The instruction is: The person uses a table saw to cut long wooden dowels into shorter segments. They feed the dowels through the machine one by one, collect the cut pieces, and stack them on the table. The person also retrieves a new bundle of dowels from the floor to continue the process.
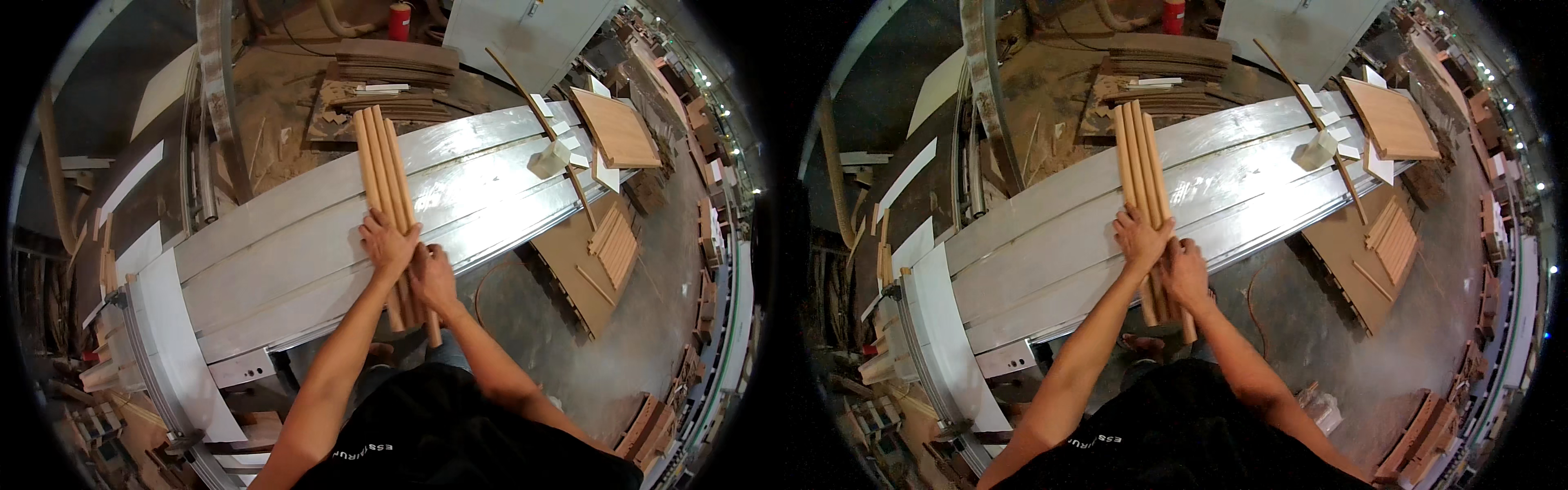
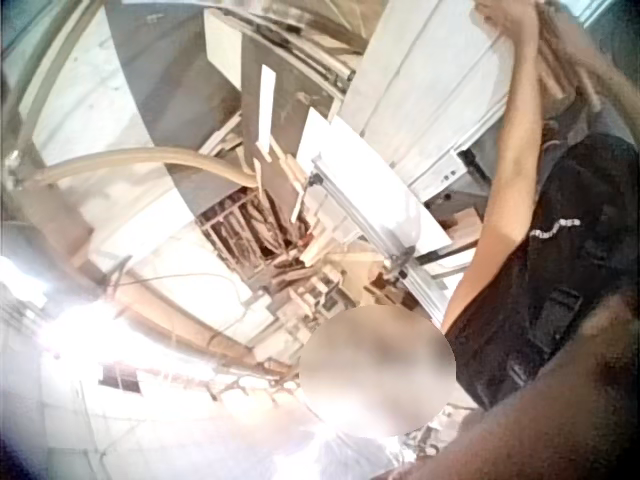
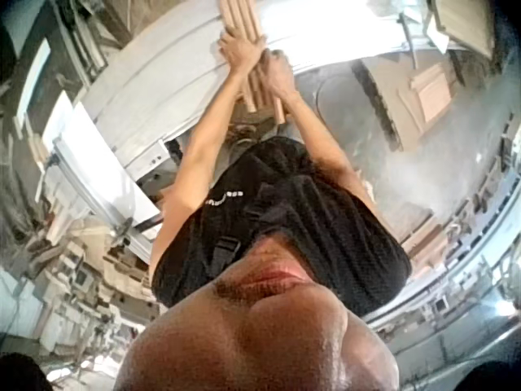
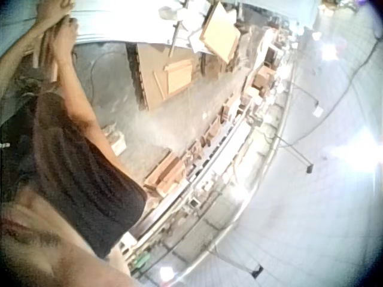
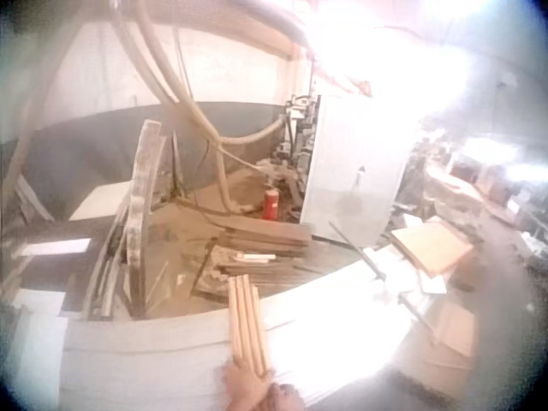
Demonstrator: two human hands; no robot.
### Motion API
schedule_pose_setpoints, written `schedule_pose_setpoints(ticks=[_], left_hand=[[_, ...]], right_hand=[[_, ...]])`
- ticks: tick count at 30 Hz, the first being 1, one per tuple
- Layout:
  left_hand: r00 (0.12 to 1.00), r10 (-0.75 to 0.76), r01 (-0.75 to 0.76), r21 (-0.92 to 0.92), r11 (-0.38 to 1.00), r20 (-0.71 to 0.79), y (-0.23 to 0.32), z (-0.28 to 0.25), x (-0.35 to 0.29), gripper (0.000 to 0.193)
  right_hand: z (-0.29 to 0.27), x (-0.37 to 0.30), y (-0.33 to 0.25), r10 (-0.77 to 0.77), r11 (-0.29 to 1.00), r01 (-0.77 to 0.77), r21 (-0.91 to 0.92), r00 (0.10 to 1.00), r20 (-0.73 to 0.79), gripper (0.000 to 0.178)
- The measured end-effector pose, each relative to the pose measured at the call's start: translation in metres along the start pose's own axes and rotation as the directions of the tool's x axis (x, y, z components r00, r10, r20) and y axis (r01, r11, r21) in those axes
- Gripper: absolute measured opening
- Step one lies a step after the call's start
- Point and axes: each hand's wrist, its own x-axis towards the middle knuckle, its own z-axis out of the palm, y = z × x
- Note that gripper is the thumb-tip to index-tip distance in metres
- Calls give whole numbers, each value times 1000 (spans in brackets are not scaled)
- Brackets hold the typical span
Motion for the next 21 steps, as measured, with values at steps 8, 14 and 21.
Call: schedule_pose_setpoints(ticks=[8, 14, 21], left_hand=[[980, 154, -146, -70, 987, 125, 164, 103, -7, 117], [969, 152, -132, -112, 985, 195, 251, 163, -8, 116], [923, 204, -166, -141, 976, 326, 275, 170, -19, 107]], right_hand=[[-116, 55, 158, 90, 996, -91, 2, 988, -128, 39], [-174, 82, 253, 77, 997, -79, -14, 992, -104, 44], [-195, 25, 341, 369, 924, -368, 102, 794, -484, 43]])
